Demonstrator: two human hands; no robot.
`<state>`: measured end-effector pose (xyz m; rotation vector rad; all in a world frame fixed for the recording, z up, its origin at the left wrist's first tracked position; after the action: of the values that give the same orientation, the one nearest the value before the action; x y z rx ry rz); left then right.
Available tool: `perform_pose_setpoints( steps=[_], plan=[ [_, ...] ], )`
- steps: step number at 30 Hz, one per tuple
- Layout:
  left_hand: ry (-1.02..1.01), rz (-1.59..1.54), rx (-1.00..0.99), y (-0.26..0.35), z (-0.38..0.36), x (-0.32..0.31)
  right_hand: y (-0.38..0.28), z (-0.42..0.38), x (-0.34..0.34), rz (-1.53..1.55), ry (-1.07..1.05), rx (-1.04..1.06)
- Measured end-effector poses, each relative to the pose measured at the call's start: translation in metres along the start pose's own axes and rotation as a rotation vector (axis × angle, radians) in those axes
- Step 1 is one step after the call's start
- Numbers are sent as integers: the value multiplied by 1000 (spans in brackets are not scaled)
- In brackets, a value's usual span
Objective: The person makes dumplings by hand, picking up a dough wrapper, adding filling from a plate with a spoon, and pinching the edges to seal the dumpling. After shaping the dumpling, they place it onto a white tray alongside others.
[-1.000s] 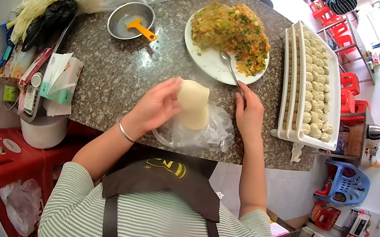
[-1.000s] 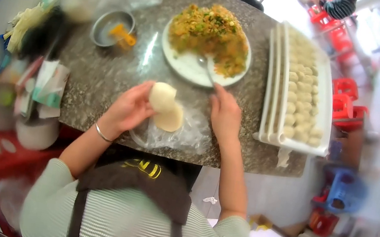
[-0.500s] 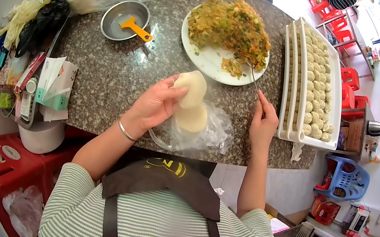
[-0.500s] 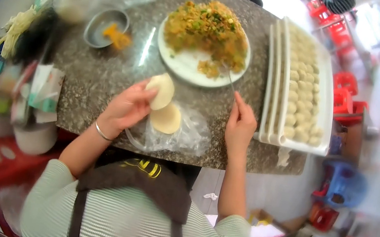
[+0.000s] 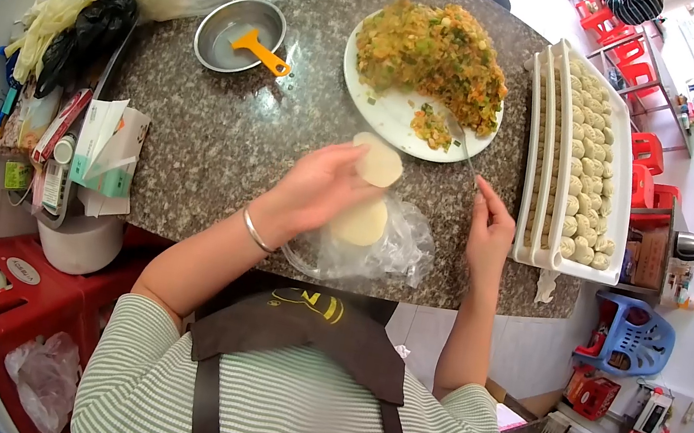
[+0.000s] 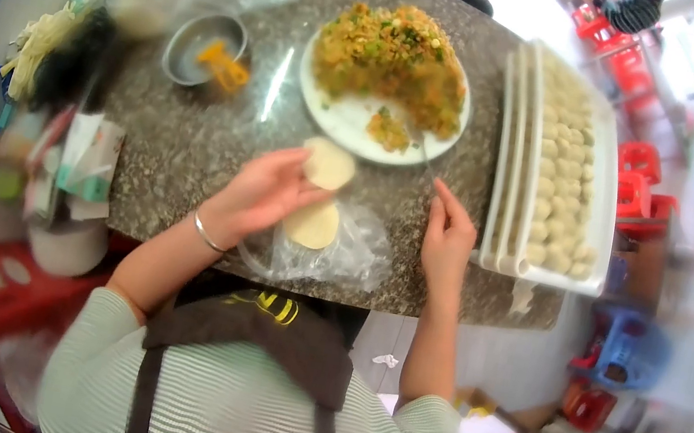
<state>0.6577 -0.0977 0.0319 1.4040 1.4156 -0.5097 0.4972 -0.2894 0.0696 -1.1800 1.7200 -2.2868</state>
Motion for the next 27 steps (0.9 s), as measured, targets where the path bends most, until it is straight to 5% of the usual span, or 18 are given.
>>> perform_pose_setpoints(
  steps=[10,15,24,27],
  plan=[
    [-64,-118,-68,7,7,-35,-41,-44,-20,-54,-228,230],
    [-60,-85,-50,10,6,-29,-11,7,-21,5,-123,-65],
    [-55,-82,-65,20,9,-20,-46,-37,-11,7,-306,151],
    [-14,-54,-83,13,7,-21,-8,-41,7,7,-70,-137]
  ],
)
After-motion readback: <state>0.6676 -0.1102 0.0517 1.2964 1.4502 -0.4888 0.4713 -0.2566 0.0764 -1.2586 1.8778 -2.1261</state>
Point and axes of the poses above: each hand's wrist, its own z-axis towards the middle knuckle, its own x-axis out of the back of the hand, y = z × x, the point moved 6 cm from there along z, towards the middle knuckle, and after that the axes turned 2 degrees about y, right-handed, at the moved point
